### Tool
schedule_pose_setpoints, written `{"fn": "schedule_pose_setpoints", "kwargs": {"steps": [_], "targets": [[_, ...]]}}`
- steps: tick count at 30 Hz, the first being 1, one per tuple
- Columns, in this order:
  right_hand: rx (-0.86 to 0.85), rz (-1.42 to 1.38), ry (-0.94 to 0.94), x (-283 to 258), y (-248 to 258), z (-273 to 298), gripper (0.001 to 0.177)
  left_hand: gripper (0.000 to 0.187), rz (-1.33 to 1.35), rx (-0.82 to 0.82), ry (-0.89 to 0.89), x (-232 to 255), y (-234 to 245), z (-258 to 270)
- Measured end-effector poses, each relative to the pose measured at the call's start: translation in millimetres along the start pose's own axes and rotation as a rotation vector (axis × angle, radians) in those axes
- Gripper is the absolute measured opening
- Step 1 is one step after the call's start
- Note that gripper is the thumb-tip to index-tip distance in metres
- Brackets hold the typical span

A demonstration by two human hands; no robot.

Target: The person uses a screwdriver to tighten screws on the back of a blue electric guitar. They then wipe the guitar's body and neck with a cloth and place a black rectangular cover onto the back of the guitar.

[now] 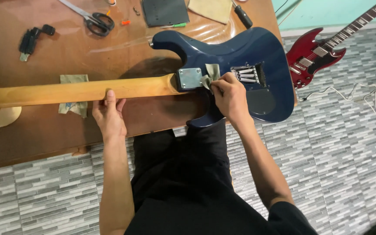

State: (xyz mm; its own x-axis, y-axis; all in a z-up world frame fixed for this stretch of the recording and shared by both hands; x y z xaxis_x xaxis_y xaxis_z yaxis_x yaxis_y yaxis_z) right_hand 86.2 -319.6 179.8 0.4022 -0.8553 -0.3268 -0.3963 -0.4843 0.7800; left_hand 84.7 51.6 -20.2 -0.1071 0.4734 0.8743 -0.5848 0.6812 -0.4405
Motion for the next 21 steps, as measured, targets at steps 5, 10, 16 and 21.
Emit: {"fn": "schedule_pose_setpoints", "kwargs": {"steps": [5,10,16,21], "targets": [[0.008,-0.179,0.096,-14,-2,-10,0.011,0.036,0.006,-0.011,-0.01,-1,0,1],[0.012,0.009,0.575,-46,0,-7,0.007,0.037,-0.011,-0.022,-0.023,5,-4,6],[0.01,-0.014,0.821,-94,-23,-10,0.014,0.034,-0.062,-0.071,-0.085,17,-14,12],[-0.091,0.017,0.746,-94,28,-33,0.018,0.033,-0.016,-0.019,-0.043,-6,3,-6]]}}
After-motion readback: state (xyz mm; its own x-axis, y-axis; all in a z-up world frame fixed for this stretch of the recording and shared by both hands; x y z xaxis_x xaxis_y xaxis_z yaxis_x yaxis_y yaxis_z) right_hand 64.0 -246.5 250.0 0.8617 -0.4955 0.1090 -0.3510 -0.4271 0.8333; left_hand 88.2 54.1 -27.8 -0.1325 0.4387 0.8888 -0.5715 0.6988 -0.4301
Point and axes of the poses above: each hand's wrist, its own z-axis away from the middle knuckle, its own y-axis out of the back of the hand, x = y × z, the point moved 10 cm from there along -z, towards the middle knuckle, and after that the axes turned 3 degrees about x, right-handed, at the moved point
